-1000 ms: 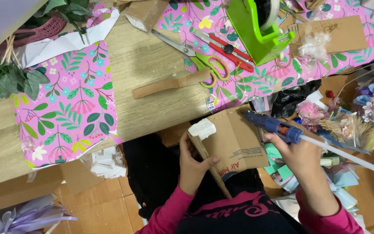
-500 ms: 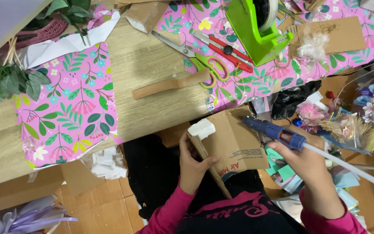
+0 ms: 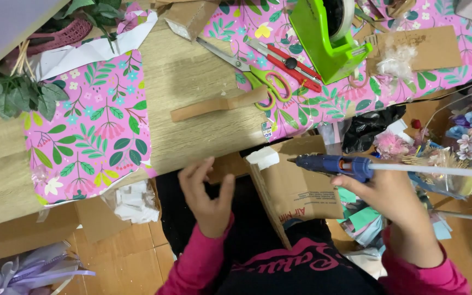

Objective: The person uses a hot glue gun to apply adhesive to the edges of a small cardboard box. They then press a white foam block into the glued area to secure it inside the box.

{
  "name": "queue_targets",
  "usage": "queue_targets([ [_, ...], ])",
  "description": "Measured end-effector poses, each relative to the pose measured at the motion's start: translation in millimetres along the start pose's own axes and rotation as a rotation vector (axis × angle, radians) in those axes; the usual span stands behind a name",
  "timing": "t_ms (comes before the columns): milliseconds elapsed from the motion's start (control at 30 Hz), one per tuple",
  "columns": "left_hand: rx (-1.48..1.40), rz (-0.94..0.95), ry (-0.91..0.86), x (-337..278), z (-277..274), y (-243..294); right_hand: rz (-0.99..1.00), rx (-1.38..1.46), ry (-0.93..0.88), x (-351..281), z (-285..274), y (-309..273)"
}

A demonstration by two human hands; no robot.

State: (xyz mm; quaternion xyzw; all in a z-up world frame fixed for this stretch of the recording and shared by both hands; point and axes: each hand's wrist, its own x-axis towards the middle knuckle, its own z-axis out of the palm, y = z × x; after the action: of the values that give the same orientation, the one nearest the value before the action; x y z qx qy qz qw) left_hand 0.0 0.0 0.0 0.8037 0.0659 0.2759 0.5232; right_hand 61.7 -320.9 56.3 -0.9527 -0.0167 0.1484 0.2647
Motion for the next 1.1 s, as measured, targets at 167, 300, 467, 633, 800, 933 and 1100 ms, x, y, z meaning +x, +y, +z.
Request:
queue_targets([
  [167, -0.080, 0.483, -0.179, 98, -20, 94, -0.231, -0.357, -0.072, 8, -45, -39],
  [300, -0.215, 0.755, -0.400, 128, 56, 127, -0.321, -0.412, -0.117, 17, -51, -57],
  [467, -0.225, 0.575, -0.711, 119, 123, 143, -0.525, -0.475, 0.018, 21, -47, -58],
  [633, -0.208, 0.633, -0.757, 109, 118, 132, -0.480, -0.532, -0.010, 19, -43, -44],
  [800, -0.230, 0.639, -0.785, 104, 120, 114, -0.455, -0.421, -0.050, 20, -39, -32],
  [933, -0.173, 0.867, -0.745, 110, 111, 124, -0.395, -0.661, -0.048, 16, -37, -32],
  [1100, -0.084, 0.872, -0.777, 104, 113, 110, -0.372, -0.548, -0.036, 21, -38, -25],
])
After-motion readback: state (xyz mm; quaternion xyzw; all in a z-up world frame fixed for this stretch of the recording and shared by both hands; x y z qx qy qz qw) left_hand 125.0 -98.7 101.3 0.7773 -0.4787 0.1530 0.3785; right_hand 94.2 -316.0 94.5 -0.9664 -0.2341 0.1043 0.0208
